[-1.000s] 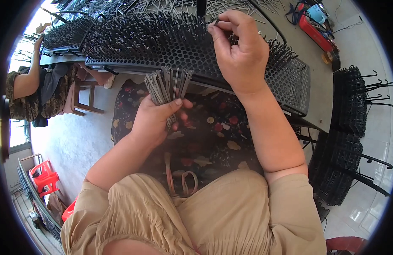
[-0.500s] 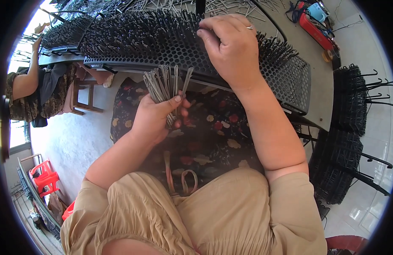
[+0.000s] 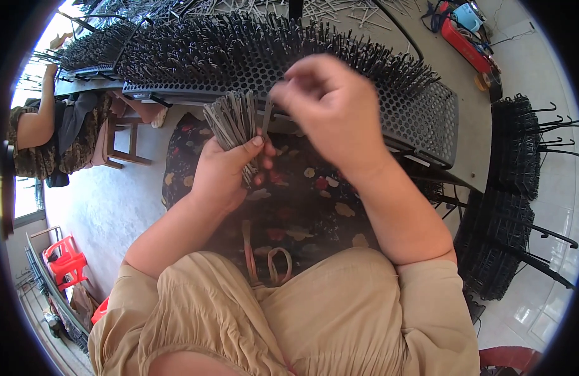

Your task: Sorting thin metal pins and inserting them into the holes of a perforated base plate.

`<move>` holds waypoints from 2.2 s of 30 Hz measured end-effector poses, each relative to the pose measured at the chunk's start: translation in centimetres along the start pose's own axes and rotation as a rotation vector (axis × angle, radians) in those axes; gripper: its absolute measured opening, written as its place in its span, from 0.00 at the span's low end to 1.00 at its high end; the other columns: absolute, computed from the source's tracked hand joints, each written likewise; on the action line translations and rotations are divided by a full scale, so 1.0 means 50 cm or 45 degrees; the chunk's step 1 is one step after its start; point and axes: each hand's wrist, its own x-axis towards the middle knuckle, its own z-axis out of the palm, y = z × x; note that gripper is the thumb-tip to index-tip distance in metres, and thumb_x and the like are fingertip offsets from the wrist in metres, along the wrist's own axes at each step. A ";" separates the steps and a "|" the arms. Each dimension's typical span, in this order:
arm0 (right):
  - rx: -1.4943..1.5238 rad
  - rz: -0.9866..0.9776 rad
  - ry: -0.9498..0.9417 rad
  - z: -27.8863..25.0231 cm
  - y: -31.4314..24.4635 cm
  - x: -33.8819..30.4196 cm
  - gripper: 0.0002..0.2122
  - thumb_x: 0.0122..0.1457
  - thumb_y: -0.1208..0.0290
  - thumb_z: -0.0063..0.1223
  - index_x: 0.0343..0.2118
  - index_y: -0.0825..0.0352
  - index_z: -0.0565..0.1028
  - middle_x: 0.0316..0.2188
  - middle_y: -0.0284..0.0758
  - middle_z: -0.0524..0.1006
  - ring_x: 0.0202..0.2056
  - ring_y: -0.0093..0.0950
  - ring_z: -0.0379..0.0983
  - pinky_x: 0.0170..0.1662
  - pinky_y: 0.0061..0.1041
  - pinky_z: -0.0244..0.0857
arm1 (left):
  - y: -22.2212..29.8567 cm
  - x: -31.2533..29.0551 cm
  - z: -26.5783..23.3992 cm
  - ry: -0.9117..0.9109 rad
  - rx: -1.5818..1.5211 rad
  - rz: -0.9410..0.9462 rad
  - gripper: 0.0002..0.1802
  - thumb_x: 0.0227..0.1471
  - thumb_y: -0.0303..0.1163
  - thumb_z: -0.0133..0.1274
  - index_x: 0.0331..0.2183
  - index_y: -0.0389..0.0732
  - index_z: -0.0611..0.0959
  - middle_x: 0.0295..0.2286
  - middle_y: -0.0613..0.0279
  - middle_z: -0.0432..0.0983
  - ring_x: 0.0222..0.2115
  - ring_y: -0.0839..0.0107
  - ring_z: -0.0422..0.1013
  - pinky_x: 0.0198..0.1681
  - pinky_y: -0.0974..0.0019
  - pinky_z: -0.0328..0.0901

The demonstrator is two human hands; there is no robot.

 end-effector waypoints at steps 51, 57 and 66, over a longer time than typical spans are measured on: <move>-0.299 -0.584 0.212 -0.042 0.048 0.088 0.14 0.54 0.80 0.58 0.44 0.63 0.79 0.33 0.33 0.81 0.35 0.19 0.78 0.40 0.16 0.70 | -0.012 0.003 -0.003 0.029 0.071 -0.045 0.05 0.57 0.27 0.50 0.36 0.37 0.76 0.26 0.58 0.77 0.24 0.72 0.74 0.20 0.72 0.65; -0.580 -0.747 0.268 -0.042 0.045 0.087 0.12 0.53 0.79 0.59 0.41 0.63 0.80 0.35 0.33 0.81 0.38 0.21 0.77 0.42 0.18 0.69 | -0.013 0.004 -0.003 0.049 0.070 -0.058 0.05 0.56 0.27 0.50 0.36 0.37 0.76 0.26 0.59 0.76 0.23 0.72 0.73 0.20 0.72 0.65; -0.806 -0.958 0.155 -0.061 0.053 0.113 0.10 0.46 0.79 0.62 0.33 0.63 0.81 0.35 0.35 0.81 0.44 0.33 0.76 0.46 0.27 0.69 | -0.010 0.013 0.000 0.010 0.035 -0.031 0.05 0.56 0.27 0.51 0.36 0.37 0.75 0.26 0.58 0.76 0.23 0.71 0.73 0.19 0.71 0.65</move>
